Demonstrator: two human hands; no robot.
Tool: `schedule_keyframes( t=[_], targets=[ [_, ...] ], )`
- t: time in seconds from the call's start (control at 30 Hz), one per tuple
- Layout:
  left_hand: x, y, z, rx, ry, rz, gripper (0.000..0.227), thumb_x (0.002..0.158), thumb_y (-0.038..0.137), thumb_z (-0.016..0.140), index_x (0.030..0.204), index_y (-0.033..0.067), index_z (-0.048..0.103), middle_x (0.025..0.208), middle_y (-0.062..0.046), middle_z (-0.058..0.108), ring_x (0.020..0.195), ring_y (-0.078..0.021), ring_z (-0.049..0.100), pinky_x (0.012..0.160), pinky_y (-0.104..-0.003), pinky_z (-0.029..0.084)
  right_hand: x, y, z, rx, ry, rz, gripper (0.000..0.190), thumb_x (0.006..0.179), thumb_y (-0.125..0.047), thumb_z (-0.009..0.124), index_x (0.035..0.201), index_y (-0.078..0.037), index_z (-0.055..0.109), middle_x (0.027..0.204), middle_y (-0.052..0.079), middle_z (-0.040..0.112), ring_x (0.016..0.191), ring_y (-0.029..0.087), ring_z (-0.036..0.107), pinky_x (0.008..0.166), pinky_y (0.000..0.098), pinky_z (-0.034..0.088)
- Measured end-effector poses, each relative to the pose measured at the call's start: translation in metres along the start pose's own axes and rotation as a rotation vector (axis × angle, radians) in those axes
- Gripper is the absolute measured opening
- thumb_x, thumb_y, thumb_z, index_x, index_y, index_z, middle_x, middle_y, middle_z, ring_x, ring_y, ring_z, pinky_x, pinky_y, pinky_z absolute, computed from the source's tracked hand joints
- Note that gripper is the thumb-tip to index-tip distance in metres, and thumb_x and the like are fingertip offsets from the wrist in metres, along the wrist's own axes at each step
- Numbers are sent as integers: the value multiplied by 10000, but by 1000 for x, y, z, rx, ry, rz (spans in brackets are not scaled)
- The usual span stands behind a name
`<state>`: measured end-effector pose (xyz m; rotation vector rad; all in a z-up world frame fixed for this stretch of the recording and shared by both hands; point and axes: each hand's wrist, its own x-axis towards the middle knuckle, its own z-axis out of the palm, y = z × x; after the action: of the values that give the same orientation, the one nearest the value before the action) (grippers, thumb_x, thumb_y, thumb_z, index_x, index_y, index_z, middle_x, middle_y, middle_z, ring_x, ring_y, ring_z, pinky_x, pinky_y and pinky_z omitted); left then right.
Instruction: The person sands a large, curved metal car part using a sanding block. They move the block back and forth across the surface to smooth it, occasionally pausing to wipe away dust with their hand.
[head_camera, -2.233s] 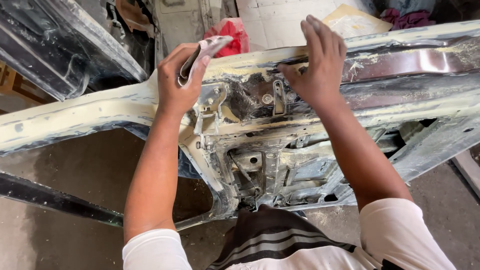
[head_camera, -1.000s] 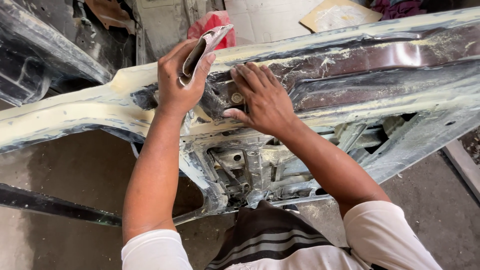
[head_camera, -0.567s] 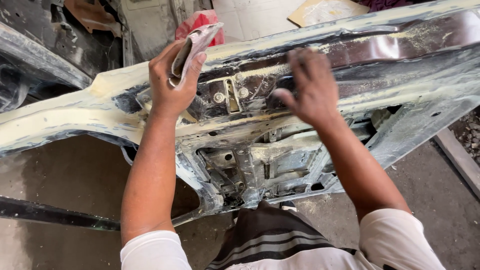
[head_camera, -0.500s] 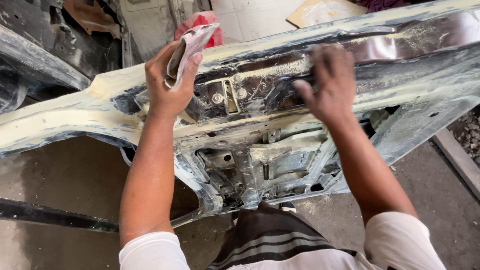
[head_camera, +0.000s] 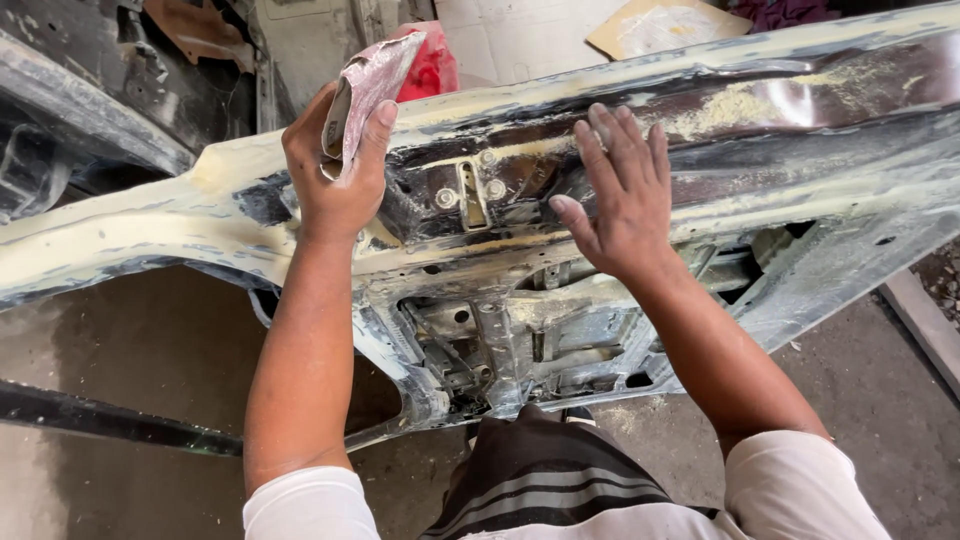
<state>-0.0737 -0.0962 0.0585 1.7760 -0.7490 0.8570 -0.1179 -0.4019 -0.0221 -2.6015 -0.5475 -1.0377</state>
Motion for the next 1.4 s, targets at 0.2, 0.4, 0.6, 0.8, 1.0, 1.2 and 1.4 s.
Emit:
schedule_keyframes(
  t=[0.2,0.4,0.6,0.8,1.0,1.2,1.4],
  targets=[
    [-1,-2,-18,25,22,14,241,1117,180,712,1240,-26,683,1103,-123,736,1008,-221,734,908,-333,571,10,-33,24,22,-88,-60,680,1102,-503,470,1601,-48,394,1673,177,360,1593,323,256,1310,556,96],
    [-7,-2,-26,56,19,4,206,1100,159,714,1193,-24,687,1064,-130,728,954,-216,725,878,-333,565,36,-95,46,13,-346,-191,761,1065,-526,437,1624,-46,247,1710,159,165,1584,295,132,1283,495,76],
    [-9,-5,-17,45,-1,38,207,1103,154,717,1194,-28,677,1085,-133,727,975,-231,729,898,-343,567,70,-127,53,16,-468,-258,830,1032,-632,393,1622,-76,214,1700,127,160,1565,306,128,1269,484,74],
    [-5,6,5,9,-43,29,192,1102,144,725,1191,-21,682,1060,-130,729,952,-238,733,878,-346,571,56,-83,53,-52,-464,-163,918,998,-744,288,1622,-74,216,1686,130,200,1562,295,175,1266,465,113],
    [0,16,39,18,-67,71,200,1067,128,745,1172,-29,679,1047,-155,728,932,-254,732,856,-353,565,35,-20,22,-64,-405,-145,901,1000,-743,283,1638,-109,233,1696,102,226,1560,304,197,1267,475,133],
    [10,16,81,-11,-153,42,155,1028,99,747,1104,-27,696,970,-147,734,835,-243,728,769,-338,547,14,37,-4,-139,-308,-132,832,1041,-675,402,1653,-123,282,1710,78,278,1572,308,249,1279,485,170],
    [15,13,122,78,-95,-40,150,1026,112,754,1048,-27,703,863,-159,696,733,-234,662,727,-334,520,-15,115,-32,-188,-265,-63,766,1071,-631,432,1645,-139,308,1714,61,292,1592,283,252,1305,472,167]
  ],
)
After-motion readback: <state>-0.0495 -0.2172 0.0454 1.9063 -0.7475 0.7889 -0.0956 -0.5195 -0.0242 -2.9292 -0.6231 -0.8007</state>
